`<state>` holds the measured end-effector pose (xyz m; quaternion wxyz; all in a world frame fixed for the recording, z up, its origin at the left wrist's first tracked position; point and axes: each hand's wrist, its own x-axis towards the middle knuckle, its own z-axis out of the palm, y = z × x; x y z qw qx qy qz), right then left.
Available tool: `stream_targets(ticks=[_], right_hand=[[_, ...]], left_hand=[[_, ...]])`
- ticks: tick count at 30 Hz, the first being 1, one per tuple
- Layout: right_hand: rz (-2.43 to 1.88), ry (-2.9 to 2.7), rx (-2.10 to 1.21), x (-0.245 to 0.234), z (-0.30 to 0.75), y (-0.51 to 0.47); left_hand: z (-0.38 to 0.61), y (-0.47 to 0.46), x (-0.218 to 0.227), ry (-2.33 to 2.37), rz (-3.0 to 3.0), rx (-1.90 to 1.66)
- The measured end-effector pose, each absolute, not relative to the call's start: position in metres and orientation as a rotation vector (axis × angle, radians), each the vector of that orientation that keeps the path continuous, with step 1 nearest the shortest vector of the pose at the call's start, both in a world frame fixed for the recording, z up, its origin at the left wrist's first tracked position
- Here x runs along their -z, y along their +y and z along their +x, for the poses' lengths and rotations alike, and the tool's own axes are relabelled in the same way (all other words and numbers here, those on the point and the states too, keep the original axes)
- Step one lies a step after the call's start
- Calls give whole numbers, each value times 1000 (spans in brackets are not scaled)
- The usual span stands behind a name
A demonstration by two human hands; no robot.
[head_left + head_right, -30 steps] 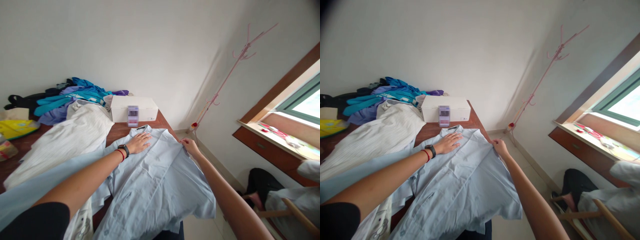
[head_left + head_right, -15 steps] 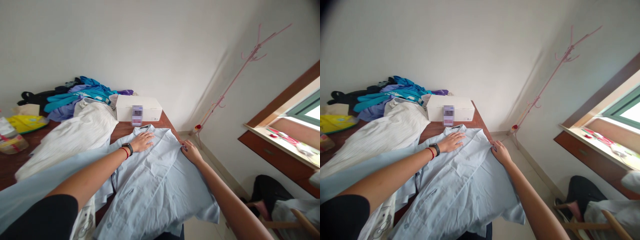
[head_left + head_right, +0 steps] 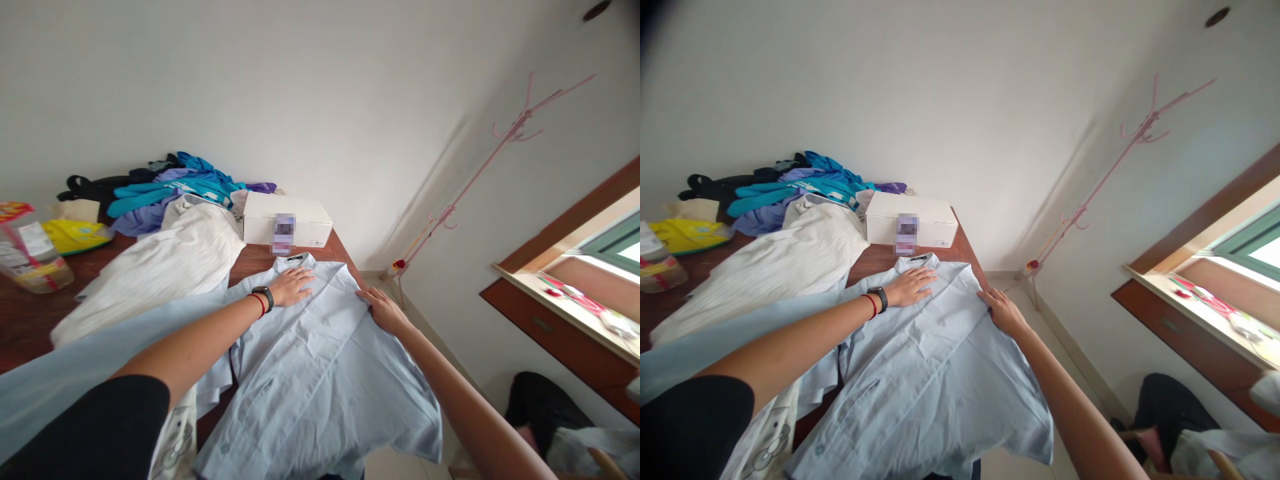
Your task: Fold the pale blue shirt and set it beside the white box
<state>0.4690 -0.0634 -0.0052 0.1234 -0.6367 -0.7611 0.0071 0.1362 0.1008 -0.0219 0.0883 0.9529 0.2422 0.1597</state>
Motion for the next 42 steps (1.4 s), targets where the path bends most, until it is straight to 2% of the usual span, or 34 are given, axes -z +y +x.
stream_targets(ticks=[7,17,22,25,32,36,42], right_hand=[[-1828,-2115,80,17,477,-72],[-1989,-1979,144,4,468,-57],[-1766,-2061,184,-6,432,-69],[-1708,-2160,93,-2,407,-76],[-1935,-2101,-124,18,385,-53],[-1971,-2094,-188,14,377,-20],[-2169,-2007,-274,8,382,35]], left_hand=[[137,108,23,733,2828,-448],[144,120,15,783,2791,-386],[146,113,5,790,2768,-369],[146,92,-3,818,2751,-383],[126,-10,-18,697,2781,-341],[104,-57,-13,615,2803,-236],[82,-73,3,616,2817,-408]])
